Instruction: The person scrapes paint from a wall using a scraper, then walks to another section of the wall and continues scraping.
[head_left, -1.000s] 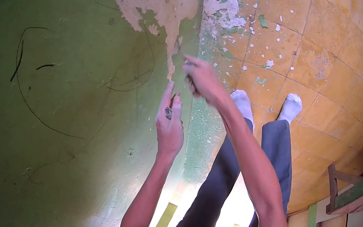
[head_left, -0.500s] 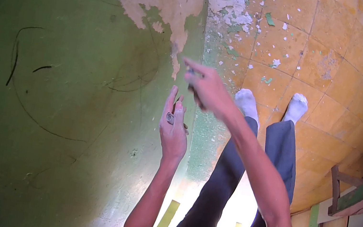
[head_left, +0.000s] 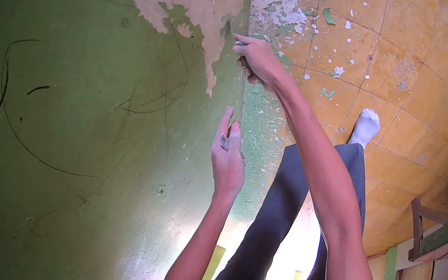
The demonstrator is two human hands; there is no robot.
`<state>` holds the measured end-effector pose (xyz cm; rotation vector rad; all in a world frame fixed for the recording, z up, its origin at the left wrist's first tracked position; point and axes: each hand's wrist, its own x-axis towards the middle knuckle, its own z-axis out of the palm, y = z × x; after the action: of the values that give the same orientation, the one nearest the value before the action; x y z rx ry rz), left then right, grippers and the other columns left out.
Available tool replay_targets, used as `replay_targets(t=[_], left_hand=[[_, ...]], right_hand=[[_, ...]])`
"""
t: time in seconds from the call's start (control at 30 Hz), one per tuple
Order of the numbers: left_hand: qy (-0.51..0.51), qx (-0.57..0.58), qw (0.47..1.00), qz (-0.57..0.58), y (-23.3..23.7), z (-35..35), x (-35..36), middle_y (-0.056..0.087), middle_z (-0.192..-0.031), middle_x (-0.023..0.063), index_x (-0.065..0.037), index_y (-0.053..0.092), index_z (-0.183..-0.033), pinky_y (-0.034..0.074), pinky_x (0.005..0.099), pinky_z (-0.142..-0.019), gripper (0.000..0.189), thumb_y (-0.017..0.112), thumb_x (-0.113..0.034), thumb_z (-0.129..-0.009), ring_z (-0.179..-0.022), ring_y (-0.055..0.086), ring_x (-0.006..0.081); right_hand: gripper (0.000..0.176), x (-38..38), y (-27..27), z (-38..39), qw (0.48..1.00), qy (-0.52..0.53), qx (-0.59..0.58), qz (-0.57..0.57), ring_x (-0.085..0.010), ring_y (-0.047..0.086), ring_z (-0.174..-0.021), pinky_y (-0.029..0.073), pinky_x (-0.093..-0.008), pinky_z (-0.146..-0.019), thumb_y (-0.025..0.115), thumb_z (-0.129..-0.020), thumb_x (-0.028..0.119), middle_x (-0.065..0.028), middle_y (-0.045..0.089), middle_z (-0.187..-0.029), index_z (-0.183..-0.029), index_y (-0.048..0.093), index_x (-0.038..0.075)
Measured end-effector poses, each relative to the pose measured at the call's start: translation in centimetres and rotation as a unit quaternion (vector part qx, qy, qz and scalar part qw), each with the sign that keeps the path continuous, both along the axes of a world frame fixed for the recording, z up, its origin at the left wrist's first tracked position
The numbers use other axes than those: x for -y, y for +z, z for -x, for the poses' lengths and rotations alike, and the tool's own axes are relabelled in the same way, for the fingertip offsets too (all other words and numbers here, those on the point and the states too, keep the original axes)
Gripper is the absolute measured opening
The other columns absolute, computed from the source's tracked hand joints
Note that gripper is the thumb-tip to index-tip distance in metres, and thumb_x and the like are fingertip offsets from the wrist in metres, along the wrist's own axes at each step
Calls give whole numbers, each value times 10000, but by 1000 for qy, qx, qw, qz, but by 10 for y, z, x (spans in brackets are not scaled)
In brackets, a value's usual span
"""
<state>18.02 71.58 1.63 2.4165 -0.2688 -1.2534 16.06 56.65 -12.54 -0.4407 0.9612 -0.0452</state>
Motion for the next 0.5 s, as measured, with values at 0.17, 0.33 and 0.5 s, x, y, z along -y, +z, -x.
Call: replay_targets(t=[0.17, 0.33, 0.5], left_hand=[[31, -41, 999, -16, -2, 8, 2, 512, -1397, 260, -63, 375, -1500, 505, 225, -610, 573, 408, -413, -1047, -1155, 614, 304], [88, -71, 993, -32, -14, 22, -13, 519, -1376, 255, -2, 386, -1470, 542, 274, -794, 587, 419, -406, -1045, -1183, 598, 268], [68, -84, 994, -12, -17, 32, -17, 496, -1395, 257, 39, 394, -1443, 499, 331, -977, 589, 417, -394, -1044, -1249, 554, 284]], right_hand=[[547, -15, 51, 21, 998, 15, 42, -48, -60, 382, -465, 294, -242, -375, 504, -979, 178, 26, 463, -681, -1513, 390, 143], [550, -9, -3, 1, 998, -20, -3, -51, -64, 373, -456, 298, -240, -372, 518, -972, 189, 19, 479, -690, -1506, 400, 129], [545, -22, 46, 14, 999, 5, 19, -50, -70, 414, -490, 321, -247, -384, 511, -958, 177, 14, 497, -716, -1495, 426, 148]])
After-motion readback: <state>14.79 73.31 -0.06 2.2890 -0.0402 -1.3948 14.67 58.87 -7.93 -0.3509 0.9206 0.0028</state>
